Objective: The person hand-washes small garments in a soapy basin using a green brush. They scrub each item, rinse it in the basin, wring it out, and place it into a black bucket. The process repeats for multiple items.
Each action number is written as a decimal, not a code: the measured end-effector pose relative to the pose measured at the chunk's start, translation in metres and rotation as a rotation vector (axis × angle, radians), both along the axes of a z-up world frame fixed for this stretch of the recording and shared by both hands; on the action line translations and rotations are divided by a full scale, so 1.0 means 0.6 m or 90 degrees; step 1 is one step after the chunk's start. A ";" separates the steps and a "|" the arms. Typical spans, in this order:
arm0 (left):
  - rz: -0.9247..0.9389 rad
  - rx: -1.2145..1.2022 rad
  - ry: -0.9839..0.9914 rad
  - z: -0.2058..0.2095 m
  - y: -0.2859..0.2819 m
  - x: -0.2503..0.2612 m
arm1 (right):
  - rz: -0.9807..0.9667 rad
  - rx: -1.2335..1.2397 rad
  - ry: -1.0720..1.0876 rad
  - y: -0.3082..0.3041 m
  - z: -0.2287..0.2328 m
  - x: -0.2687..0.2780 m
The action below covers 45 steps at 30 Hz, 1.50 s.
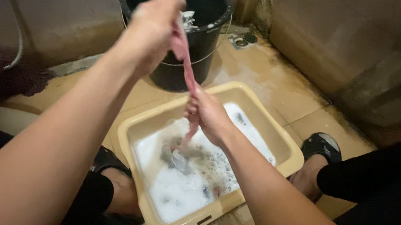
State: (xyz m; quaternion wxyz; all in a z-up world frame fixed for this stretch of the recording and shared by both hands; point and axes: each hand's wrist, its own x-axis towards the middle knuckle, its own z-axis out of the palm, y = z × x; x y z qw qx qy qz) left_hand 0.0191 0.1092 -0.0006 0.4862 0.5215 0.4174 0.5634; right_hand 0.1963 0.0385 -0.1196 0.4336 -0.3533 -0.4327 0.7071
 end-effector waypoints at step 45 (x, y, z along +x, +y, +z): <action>-0.496 -0.116 -0.623 -0.334 -0.059 0.077 | -0.296 0.517 -0.231 -0.059 0.118 -0.115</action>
